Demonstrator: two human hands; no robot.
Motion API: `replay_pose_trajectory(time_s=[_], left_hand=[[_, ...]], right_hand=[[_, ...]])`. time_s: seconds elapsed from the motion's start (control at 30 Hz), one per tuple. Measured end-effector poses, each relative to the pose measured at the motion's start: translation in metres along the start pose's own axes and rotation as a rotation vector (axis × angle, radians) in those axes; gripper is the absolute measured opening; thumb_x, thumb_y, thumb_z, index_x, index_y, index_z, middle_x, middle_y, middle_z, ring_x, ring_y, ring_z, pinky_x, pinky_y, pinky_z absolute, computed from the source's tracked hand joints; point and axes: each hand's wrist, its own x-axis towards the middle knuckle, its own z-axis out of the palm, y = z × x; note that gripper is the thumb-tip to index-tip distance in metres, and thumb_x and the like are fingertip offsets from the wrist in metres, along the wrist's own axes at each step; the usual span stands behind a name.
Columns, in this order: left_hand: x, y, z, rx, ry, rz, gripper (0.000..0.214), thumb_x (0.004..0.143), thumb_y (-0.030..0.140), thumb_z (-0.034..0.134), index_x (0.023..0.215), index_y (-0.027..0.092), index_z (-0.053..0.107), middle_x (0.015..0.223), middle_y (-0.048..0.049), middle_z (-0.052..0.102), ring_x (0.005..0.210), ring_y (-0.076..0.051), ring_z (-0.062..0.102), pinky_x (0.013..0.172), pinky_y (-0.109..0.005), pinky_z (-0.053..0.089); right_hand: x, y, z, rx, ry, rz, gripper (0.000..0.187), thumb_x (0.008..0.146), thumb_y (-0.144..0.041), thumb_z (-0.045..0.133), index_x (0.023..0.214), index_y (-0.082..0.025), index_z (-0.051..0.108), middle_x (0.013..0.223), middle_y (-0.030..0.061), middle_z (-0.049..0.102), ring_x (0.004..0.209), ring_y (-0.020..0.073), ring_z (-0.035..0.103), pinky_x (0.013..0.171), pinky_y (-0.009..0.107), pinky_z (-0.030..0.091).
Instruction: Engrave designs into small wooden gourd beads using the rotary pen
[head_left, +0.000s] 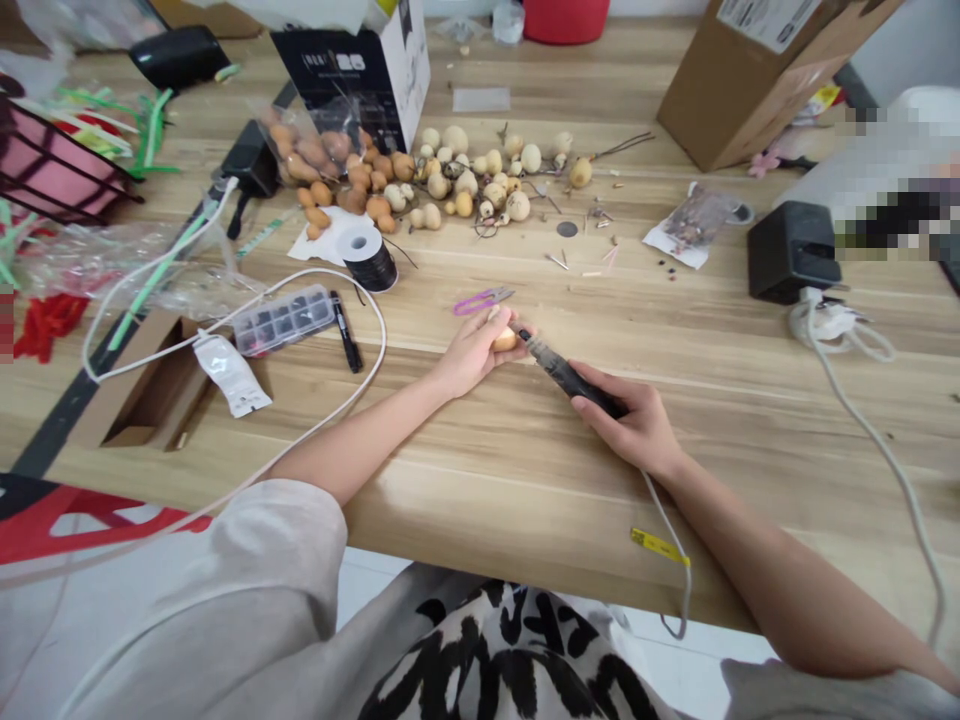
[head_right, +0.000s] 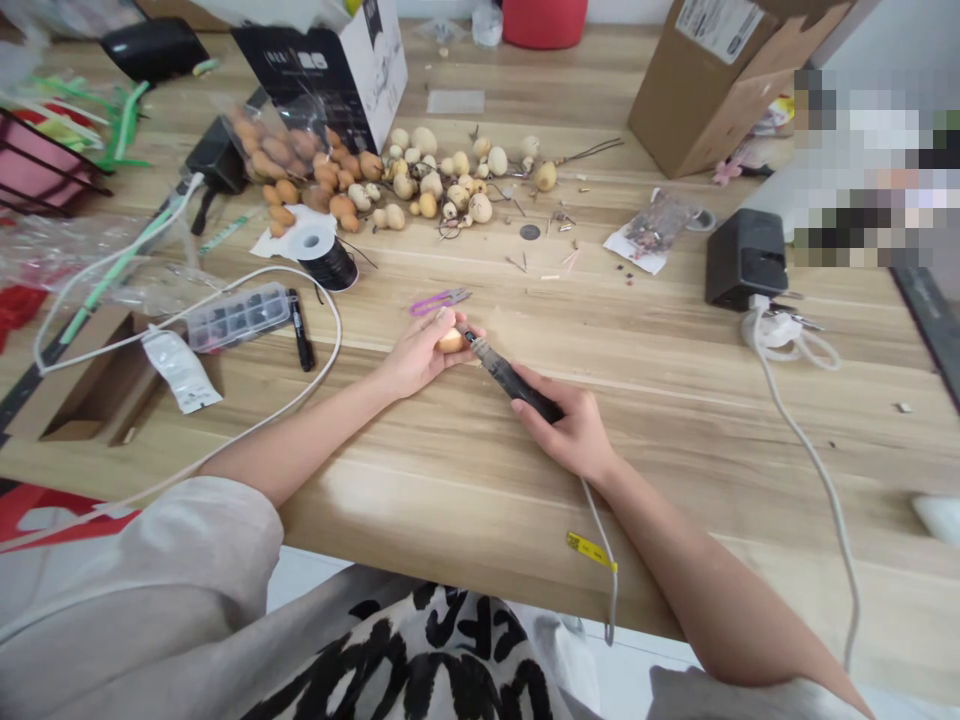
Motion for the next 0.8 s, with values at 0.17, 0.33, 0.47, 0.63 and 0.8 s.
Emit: replay_pose_trajectory(time_s=[0.17, 0.33, 0.47, 0.63, 0.8], left_hand=[[-0.0005, -0.0002, 0.0, -0.005, 0.008, -0.006, 0.02, 0.096, 0.034, 0.057, 0.092, 0.016, 0.054, 0.083, -0.0033, 0.072, 0.077, -0.011, 0.07, 0.094, -0.037, 0.056], [-0.0005, -0.0009, -0.0008, 0.011, 0.005, -0.006, 0.021, 0.096, 0.037, 0.058, 0.094, 0.016, 0.053, 0.086, -0.0035, 0.073, 0.087, -0.014, 0.072, 0.101, -0.042, 0.053], [-0.0004, -0.001, -0.0009, 0.017, -0.003, -0.001, 0.021, 0.096, 0.037, 0.058, 0.093, 0.017, 0.052, 0.084, -0.0025, 0.072, 0.086, -0.014, 0.072, 0.097, -0.039, 0.055], [-0.0005, 0.0, 0.0, 0.019, 0.014, -0.008, 0.024, 0.091, 0.039, 0.064, 0.093, 0.017, 0.055, 0.085, -0.0022, 0.071, 0.082, -0.013, 0.07, 0.089, -0.034, 0.057], [-0.0005, 0.0003, -0.0006, 0.042, 0.0, 0.024, 0.023, 0.086, 0.035, 0.071, 0.096, 0.017, 0.061, 0.083, 0.0003, 0.067, 0.077, -0.008, 0.066, 0.073, -0.021, 0.054]], right_hand=[[-0.0004, -0.0001, -0.0006, 0.008, -0.014, 0.025, 0.047, 0.088, -0.03, 0.066, 0.131, -0.012, 0.068, 0.114, 0.0145, 0.077, 0.104, 0.0314, 0.075, 0.086, 0.041, 0.061], [-0.0011, 0.0009, -0.001, 0.007, -0.022, 0.027, 0.048, 0.088, -0.032, 0.066, 0.132, -0.013, 0.067, 0.111, 0.0134, 0.078, 0.1, 0.0296, 0.075, 0.083, 0.039, 0.061], [-0.0007, -0.0002, -0.0019, 0.001, -0.015, 0.022, 0.047, 0.088, -0.035, 0.066, 0.131, -0.015, 0.068, 0.105, 0.0119, 0.079, 0.097, 0.029, 0.076, 0.079, 0.038, 0.061], [-0.0003, -0.0008, -0.0014, 0.011, -0.015, 0.028, 0.048, 0.088, -0.04, 0.066, 0.129, -0.015, 0.07, 0.1, 0.0113, 0.08, 0.097, 0.0298, 0.076, 0.079, 0.039, 0.062], [-0.0015, 0.0001, 0.0012, 0.028, 0.046, 0.078, 0.048, 0.088, -0.043, 0.067, 0.127, -0.015, 0.071, 0.094, 0.0107, 0.079, 0.097, 0.0301, 0.076, 0.077, 0.038, 0.062]])
